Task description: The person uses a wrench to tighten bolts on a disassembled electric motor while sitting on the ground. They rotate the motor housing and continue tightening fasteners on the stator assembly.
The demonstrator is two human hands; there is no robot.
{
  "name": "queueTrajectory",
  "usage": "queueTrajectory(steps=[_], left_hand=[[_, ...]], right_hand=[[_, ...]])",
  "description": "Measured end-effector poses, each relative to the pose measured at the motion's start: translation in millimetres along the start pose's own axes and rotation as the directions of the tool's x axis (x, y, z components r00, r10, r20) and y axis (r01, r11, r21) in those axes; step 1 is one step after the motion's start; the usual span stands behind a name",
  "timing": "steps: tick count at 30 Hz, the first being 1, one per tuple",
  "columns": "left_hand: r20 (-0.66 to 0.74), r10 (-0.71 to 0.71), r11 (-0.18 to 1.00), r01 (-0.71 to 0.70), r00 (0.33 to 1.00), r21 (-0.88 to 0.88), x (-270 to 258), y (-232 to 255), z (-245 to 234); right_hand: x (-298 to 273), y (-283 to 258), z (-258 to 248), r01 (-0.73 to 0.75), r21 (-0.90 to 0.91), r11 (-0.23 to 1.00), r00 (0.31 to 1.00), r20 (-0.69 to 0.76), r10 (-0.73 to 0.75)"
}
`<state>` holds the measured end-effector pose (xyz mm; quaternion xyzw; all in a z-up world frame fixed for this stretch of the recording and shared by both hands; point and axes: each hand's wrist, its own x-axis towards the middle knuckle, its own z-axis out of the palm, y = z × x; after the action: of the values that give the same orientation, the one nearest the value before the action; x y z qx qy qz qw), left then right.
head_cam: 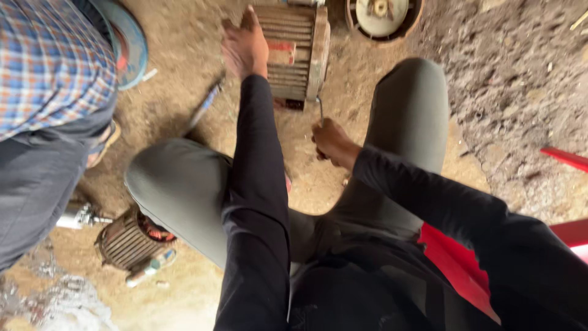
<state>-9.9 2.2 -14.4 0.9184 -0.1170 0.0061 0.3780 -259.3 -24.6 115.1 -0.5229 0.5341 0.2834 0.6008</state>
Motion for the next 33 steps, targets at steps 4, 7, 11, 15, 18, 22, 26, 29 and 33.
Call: queueTrajectory(steps=[4, 7, 11, 15, 18, 22, 26, 29, 33], left_hand=[[0.108, -0.111, 0.994, 0.111, 0.988, 0.002, 19, -2, 10], [0.213, 0.001, 0.997, 0.014, 0.977, -0.072, 38, -13, 6], [0.328, 0.01, 0.898, 0.135, 0.945, -0.418, 25, -37, 1], [0.193, -0.142, 0.955, 0.186, 0.971, -0.23, 17, -40, 24], [0.141, -0.166, 0.971, 0.187, 0.976, -0.148, 27, -37, 30], [0.157, -0.189, 0.965, 0.213, 0.969, -0.151, 34, -34, 27], [0.206, -0.193, 0.962, 0.227, 0.959, -0.154, 28, -27, 19], [0.097, -0.058, 0.991, 0.069, 0.994, -0.111, 17, -15, 14], [0.188, -0.022, 0.904, 0.099, 0.982, -0.415, -1, -16, 12]], right_hand=[[5, -4, -7, -0.002, -0.12, 0.993, 1.0, -0.022, -0.001], [13, -11, -22, 0.102, -0.209, 0.973, 0.994, 0.061, -0.091], [13, -21, -29, 0.18, -0.201, 0.963, 0.983, 0.083, -0.166], [10, -28, -34, 0.134, -0.307, 0.942, 0.991, 0.014, -0.136], [15, -29, -34, 0.158, -0.282, 0.946, 0.986, -0.011, -0.168], [39, -20, -30, 0.142, -0.353, 0.925, 0.988, -0.005, -0.154], [47, 6, -6, 0.196, -0.402, 0.895, 0.976, -0.009, -0.218], [40, 19, 9, 0.326, -0.632, 0.703, 0.837, -0.153, -0.526], [48, 29, -2, 0.224, -0.784, 0.578, 0.935, 0.005, -0.355]])
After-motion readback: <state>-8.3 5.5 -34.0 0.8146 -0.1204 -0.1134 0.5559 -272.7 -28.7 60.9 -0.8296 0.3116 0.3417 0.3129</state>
